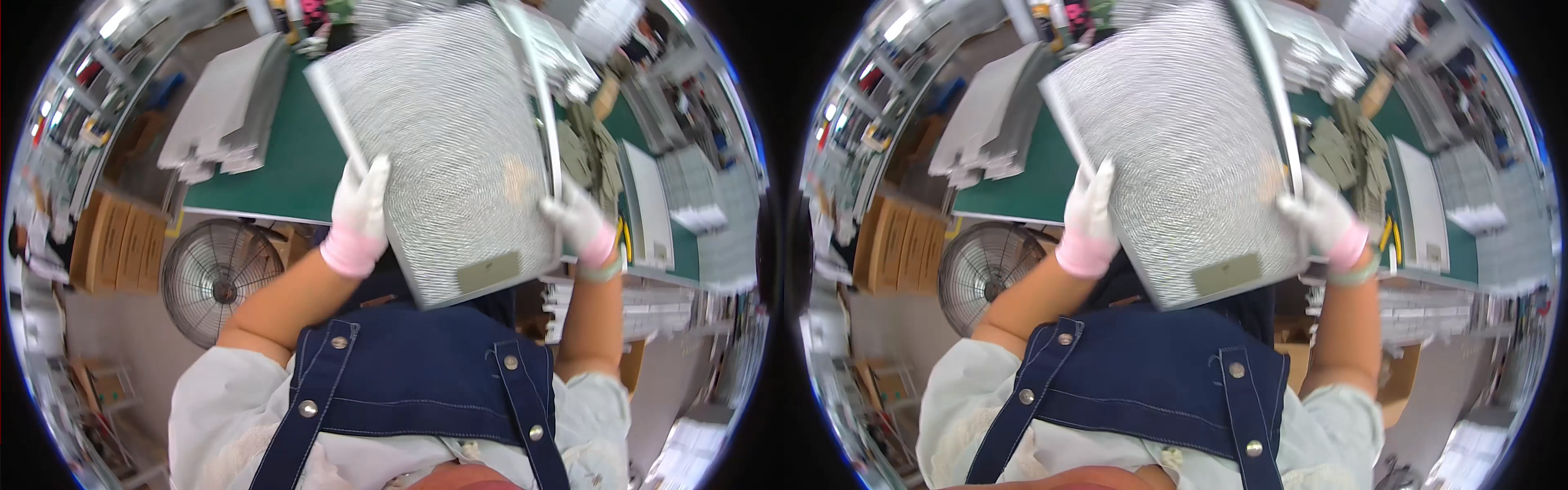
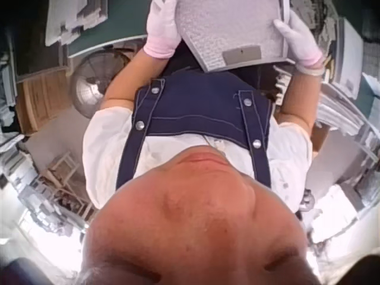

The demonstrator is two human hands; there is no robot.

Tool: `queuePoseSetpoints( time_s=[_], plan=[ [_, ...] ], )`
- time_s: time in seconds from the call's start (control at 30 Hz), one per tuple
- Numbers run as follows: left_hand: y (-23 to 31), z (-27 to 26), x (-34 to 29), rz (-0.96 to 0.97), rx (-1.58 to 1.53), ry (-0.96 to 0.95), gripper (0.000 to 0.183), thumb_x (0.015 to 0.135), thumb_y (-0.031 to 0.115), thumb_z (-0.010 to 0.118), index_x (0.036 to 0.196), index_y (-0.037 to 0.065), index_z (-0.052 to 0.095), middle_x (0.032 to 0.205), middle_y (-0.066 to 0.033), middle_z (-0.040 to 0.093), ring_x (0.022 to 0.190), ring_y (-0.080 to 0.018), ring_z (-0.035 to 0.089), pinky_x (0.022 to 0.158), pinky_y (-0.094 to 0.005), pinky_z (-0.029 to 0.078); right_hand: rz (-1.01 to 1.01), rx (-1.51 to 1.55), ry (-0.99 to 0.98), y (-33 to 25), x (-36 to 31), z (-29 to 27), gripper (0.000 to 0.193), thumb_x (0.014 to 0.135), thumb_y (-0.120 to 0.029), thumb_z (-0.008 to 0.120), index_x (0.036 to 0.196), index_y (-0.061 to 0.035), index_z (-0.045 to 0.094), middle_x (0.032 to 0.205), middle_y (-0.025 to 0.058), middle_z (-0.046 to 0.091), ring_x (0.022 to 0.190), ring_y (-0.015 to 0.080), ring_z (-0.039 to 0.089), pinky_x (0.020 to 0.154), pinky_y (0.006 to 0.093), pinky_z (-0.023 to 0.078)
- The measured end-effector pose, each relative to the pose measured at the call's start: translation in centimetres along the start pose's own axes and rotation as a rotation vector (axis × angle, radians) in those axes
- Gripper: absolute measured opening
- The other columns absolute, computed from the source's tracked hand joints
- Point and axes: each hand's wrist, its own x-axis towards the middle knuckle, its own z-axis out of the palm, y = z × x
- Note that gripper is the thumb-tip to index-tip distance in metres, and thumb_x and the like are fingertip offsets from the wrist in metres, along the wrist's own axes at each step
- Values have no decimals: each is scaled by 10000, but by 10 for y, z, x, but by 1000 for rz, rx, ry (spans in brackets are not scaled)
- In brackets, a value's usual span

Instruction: The person assembles rectangular mesh filters by placing a mesh sheet on a workbench, inserting a plastic frame, and securing it with a handheld stapling tool. They repeat this process for multiple units, stacking the finished filters on the table.

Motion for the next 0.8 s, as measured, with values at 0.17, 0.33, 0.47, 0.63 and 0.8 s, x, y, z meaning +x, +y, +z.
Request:
queuePoseSetpoints(
  time_s=[0.17, 0.33, 0.47, 0.63, 0.8],
  plan=[
    [-29, -41, -59, -605, 594, -520, 389, 1022, 209, 470, 1256, -99, 516, 1157, -181, 633, 1075, -261, 626, 985, -380, 477, 154, -389, -352, -68, 4, -46, 635, 899, -293, 682, 1356, 83, 454, 1206, 111, 604, 1089, 155, 549, 977, 291, 432],
    [43, -33, -59, -221, 1200, -1238, 431, 983, 335, 505, 1143, -31, 666, 935, -154, 722, 881, -275, 694, 833, -345, 535, 202, -376, -405, -43, 5, -38, 643, 897, -294, 675, 1379, 73, 457, 1165, 164, 633, 1099, 217, 579, 986, 342, 447],
    [124, 41, -23, -528, 1240, -1452, 437, 948, 345, 590, 1193, -15, 630, 1123, -191, 672, 1005, -327, 660, 866, -392, 518, 209, -704, -449, -57, 17, -22, 607, 900, -251, 680, 1380, 57, 472, 1137, 167, 650, 1062, 225, 603, 962, 347, 461],
    [59, 105, 38, 725, 1465, -1121, 355, 867, 276, 692, 1088, 8, 620, 961, -179, 659, 926, -343, 652, 841, -420, 515, 181, -745, -570, -92, 26, 6, 511, 910, -255, 666, 1313, 29, 529, 1007, 138, 684, 938, 242, 647, 878, 345, 492],
    [55, 123, 64, 162, 1693, -1334, 392, 899, 371, 630, 994, -8, 604, 856, -181, 637, 849, -334, 647, 786, -414, 512, 154, -1129, -141, -91, -4, 16, 347, 930, -354, 628, 992, -17, 574, 837, 173, 648, 825, 338, 656, 742, 422, 509]
  ],
)
